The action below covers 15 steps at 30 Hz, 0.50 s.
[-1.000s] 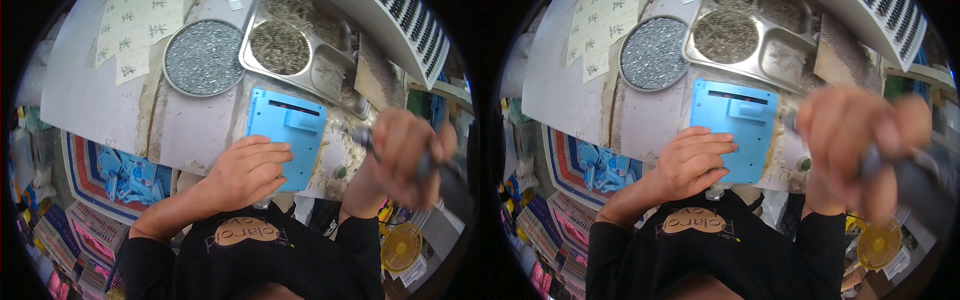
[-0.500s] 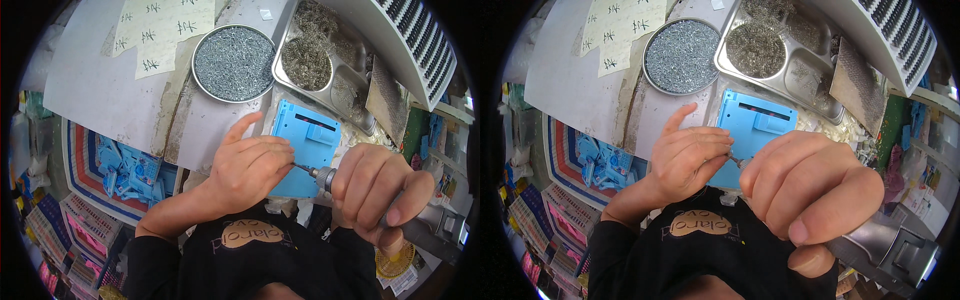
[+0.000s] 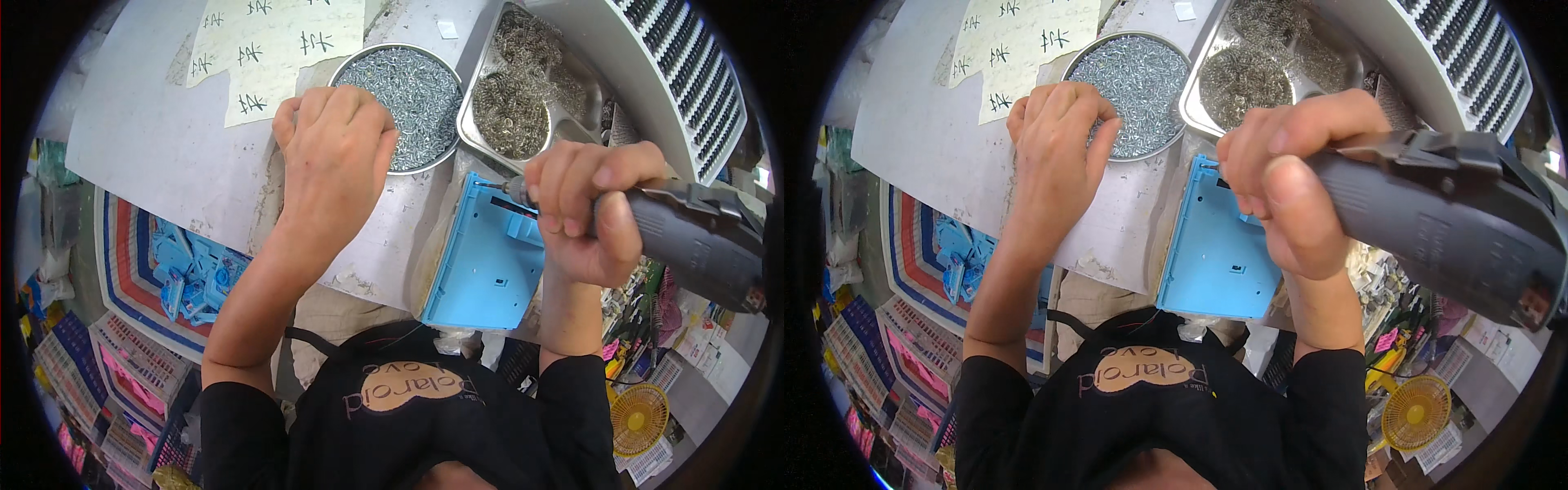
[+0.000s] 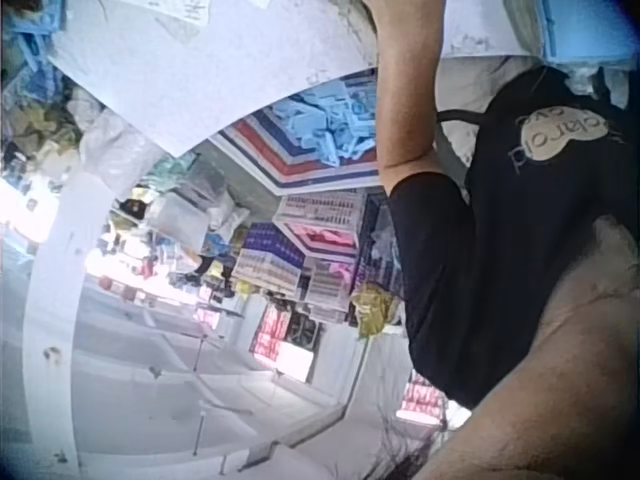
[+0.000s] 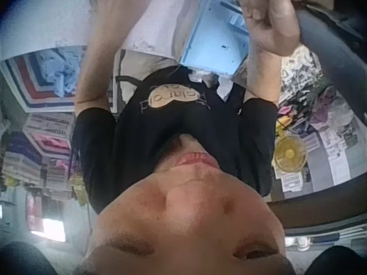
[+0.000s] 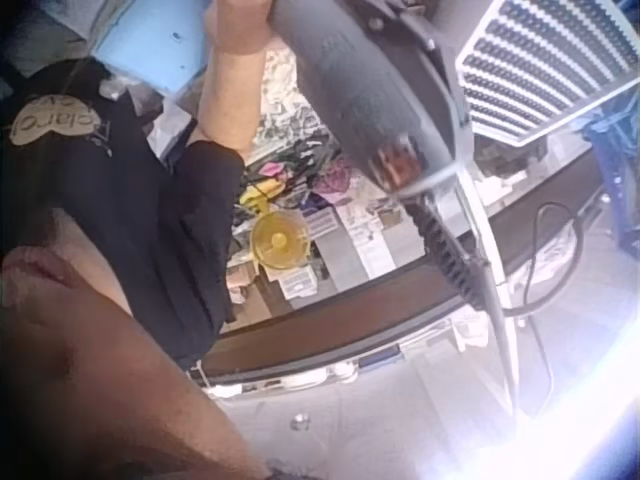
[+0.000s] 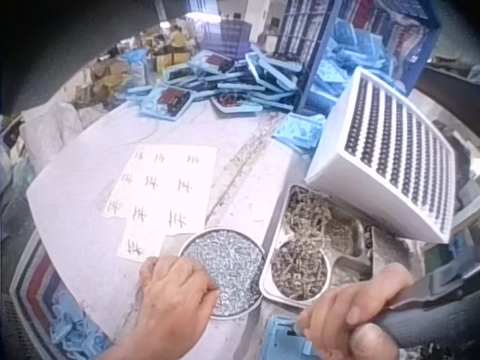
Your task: Assembling components into a blue plastic electronic housing using a soldering iron and an electric screwdriver.
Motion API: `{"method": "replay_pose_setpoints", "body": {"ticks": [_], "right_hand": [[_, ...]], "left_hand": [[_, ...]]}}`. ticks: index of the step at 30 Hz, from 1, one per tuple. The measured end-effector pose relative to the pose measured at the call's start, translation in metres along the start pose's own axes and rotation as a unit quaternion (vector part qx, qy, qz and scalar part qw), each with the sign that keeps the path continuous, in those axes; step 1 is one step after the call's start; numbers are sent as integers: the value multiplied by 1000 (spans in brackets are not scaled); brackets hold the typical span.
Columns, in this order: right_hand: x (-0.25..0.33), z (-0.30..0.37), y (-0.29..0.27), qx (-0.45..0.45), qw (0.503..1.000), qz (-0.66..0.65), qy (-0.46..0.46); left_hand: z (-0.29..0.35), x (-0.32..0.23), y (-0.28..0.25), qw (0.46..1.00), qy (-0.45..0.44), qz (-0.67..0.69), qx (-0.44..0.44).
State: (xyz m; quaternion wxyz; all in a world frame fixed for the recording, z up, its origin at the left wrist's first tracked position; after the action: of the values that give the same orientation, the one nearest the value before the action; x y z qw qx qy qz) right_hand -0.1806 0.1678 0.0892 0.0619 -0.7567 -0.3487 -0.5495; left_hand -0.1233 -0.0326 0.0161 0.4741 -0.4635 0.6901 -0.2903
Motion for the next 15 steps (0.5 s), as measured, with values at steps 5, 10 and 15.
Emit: {"method": "replay_pose_setpoints", "body": {"ticks": [5,10,15], "right_hand": [[-8,1,6,0,1000,18,15],[-10,6,13,-7,996,85,12],[12,11,15,36,999,5,12]], "left_hand": [[-1,6,1,992,-22,123,-23],[11,-8,-9,944,-101,312,48],[42,-28,0,909,-113,402,9]]}}
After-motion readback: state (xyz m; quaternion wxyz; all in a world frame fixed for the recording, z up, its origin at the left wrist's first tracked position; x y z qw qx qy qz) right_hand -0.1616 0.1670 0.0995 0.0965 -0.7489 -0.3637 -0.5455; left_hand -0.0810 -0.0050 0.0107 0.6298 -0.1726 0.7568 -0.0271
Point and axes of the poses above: each hand's wrist, its own z-axis away from the middle knuckle, its own y-axis out of the palm, x = y × z, the point moved 3 cm from there along -z, towards the middle knuckle, and after that the axes turned 6 degrees about -z, right-handed, at the moved point
